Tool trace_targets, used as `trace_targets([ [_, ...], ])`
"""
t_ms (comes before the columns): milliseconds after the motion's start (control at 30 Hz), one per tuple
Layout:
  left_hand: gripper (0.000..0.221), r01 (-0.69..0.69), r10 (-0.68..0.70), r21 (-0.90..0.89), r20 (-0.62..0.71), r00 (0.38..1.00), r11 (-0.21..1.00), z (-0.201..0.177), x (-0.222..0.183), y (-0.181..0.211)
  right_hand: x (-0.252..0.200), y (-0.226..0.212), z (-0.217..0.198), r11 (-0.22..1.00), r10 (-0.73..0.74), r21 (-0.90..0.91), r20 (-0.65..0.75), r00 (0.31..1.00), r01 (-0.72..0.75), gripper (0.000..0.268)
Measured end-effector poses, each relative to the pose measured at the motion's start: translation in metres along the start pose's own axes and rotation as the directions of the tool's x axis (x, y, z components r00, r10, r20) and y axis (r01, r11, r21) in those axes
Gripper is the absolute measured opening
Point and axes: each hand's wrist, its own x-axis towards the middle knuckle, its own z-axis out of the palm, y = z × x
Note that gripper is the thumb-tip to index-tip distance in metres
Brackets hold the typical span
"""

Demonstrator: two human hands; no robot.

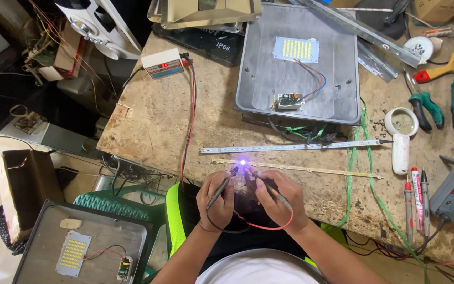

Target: Testing LED strips using multimeter probes to check for functionality and identify faulty components.

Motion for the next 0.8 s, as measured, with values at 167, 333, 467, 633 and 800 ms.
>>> trace_targets([
  [167,0.010,0.011,-0.011,-0.006,0.005,1.000,1.000,-0.0021,-0.0003,0.0019,0.0009,-0.0023,-0.0012,1.000,0.000,-0.002,0.013,1.000,0.000,0.013],
  [333,0.010,0.009,-0.009,-0.016,0.010,1.000,1.000,-0.0021,-0.0011,0.0015,0.0009,-0.0037,-0.0021,1.000,0.008,-0.002,0.018,1.000,-0.008,0.011],
  [467,0.009,0.017,-0.017,-0.011,0.020,1.000,1.000,-0.0024,-0.0010,0.0016,0.0029,-0.0047,-0.0035,1.000,0.007,0.013,0.027,1.000,-0.007,0.012],
  [633,0.009,0.021,-0.021,0.006,0.026,0.999,1.000,-0.0035,0.0002,0.0022,0.0031,-0.0027,-0.0023,1.000,0.015,0.019,0.031,0.999,-0.016,0.011],
  [800,0.011,0.010,-0.011,0.018,0.025,1.000,1.000,-0.0016,-0.0006,0.0014,0.0015,-0.0013,-0.0016,1.000,0.020,0.004,0.031,0.999,-0.020,0.012],
])
